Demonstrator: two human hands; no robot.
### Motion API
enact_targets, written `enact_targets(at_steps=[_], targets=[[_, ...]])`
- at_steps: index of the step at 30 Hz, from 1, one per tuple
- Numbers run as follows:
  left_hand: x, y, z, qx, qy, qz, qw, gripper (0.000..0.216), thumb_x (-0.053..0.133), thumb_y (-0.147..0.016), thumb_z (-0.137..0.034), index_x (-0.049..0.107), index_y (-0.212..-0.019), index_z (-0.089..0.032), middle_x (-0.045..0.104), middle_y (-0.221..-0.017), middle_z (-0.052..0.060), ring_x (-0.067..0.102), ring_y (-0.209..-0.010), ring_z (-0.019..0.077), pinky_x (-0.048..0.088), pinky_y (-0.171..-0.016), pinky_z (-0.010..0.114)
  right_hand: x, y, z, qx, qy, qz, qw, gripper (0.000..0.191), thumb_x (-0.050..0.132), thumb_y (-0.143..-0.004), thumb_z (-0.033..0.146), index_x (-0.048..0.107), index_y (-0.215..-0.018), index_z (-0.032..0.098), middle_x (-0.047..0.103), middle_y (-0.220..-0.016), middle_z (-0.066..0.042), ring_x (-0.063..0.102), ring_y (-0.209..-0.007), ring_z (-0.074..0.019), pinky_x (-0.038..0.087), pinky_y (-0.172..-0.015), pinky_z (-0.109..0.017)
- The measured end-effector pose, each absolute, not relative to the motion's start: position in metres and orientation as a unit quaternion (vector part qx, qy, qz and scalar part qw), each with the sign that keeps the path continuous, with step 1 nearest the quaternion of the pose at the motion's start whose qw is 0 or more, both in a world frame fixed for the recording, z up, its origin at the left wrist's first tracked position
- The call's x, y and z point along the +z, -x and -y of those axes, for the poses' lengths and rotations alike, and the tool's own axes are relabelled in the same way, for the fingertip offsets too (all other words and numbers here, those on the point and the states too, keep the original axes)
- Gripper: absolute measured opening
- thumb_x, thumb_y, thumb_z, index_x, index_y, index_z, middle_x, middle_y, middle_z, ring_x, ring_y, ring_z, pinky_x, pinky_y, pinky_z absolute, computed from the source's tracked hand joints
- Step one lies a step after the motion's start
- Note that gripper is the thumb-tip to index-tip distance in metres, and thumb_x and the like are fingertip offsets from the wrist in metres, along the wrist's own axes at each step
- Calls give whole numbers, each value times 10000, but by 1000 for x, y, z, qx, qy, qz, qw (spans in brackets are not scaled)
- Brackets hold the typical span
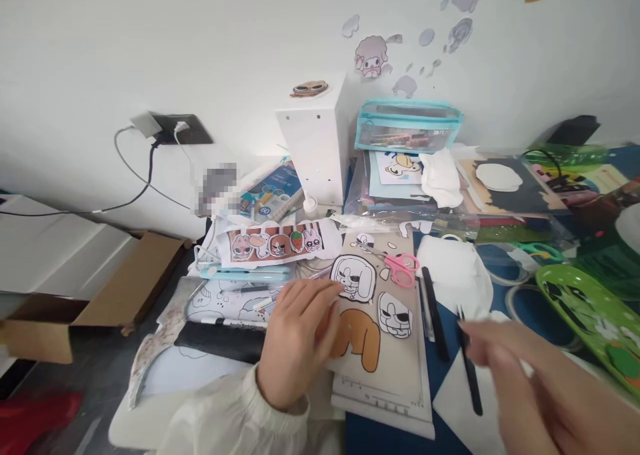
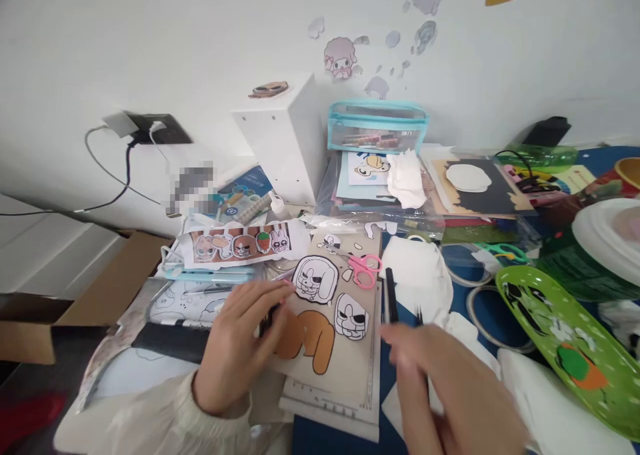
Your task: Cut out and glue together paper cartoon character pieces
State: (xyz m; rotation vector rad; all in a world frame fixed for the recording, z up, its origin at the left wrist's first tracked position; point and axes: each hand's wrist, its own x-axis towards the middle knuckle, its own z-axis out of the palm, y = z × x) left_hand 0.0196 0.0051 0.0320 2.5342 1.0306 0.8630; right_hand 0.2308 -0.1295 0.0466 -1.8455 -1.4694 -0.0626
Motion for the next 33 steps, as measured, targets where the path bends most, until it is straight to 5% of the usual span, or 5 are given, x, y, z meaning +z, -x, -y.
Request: enact_targets(at_steps=[10, 19, 33], targets=[[19, -39, -46, 149, -854, -468, 170, 177, 522, -878, -140, 565, -1049, -160, 664, -910, 71, 617, -871, 262, 497, -752, 422, -5, -240, 81, 44, 750, 546, 371, 185, 473, -922, 294, 646, -922, 228, 708, -801, -8, 634, -624, -127, 435, -547, -220], [19, -39, -49, 182, -751, -508, 382, 257, 548, -859, -120, 528, -1098, -212, 619, -846, -7, 592, -773, 151, 476, -715, 291, -7, -243, 84, 125, 777, 490, 374, 191, 472, -921, 362, 643, -907, 278, 647, -688, 25, 602, -603, -118, 422, -545, -210], [15, -36, -51, 198, -712, -505, 446, 192, 535, -882, -195, 538, -1070, -234, 593, -842, -15, 577, -763, 145, 467, -706, 283, -8, -243, 87, 139, 772, 492, 377, 196, 466, -924, 349, 644, -902, 270, 626, -666, 23, 575, -573, -121, 411, -530, -226]])
